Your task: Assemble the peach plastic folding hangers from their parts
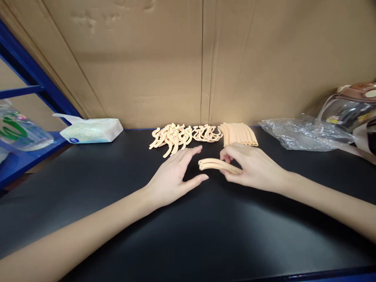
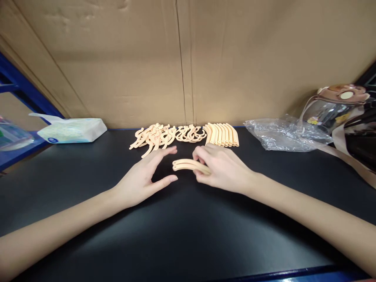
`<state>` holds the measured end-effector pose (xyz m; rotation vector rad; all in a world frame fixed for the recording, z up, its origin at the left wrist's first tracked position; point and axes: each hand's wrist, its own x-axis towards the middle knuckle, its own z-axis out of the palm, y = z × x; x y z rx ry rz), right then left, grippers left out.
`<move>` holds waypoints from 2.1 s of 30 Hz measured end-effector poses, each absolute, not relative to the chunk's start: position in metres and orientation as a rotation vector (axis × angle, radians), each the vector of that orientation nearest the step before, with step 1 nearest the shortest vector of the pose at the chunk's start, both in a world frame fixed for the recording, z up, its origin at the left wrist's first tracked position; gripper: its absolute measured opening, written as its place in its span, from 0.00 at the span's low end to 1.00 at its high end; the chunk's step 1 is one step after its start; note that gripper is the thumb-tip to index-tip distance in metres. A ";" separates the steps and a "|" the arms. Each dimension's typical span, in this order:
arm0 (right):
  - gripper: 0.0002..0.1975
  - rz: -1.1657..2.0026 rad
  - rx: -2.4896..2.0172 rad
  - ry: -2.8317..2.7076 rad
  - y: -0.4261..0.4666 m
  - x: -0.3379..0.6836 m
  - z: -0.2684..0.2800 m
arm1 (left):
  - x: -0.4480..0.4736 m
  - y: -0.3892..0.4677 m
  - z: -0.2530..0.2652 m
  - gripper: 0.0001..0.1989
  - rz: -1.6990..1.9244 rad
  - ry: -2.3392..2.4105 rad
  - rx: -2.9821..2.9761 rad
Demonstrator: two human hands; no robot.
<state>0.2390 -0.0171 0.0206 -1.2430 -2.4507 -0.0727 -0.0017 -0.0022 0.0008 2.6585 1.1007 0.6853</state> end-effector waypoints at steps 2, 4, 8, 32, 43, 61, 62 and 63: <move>0.04 -0.149 -1.094 -2.481 -0.022 0.234 0.018 | 0.000 -0.003 0.004 0.23 0.732 1.046 2.719; 0.05 -0.249 -0.988 -2.505 -0.024 0.231 0.017 | 0.002 -0.004 0.006 0.16 0.745 0.995 2.771; 0.10 -0.350 -0.927 -2.547 -0.023 0.230 0.013 | 0.004 -0.005 0.006 0.07 0.709 0.979 2.817; 0.09 -0.067 -0.861 -2.588 -0.024 0.231 0.000 | 0.005 -0.005 0.005 0.05 0.552 0.861 2.859; 0.09 0.058 -0.897 -2.584 -0.023 0.231 -0.002 | 0.006 -0.003 0.004 0.05 0.517 0.814 2.813; 0.09 0.512 -1.093 -2.557 -0.023 0.234 0.003 | 0.005 -0.006 0.009 0.05 0.452 0.760 2.836; 0.10 0.518 -1.086 -2.557 -0.023 0.234 0.003 | 0.005 -0.006 0.009 0.06 0.449 0.764 2.835; 0.11 0.530 -1.074 -2.554 -0.022 0.235 0.004 | 0.004 -0.006 0.009 0.08 0.455 0.770 2.829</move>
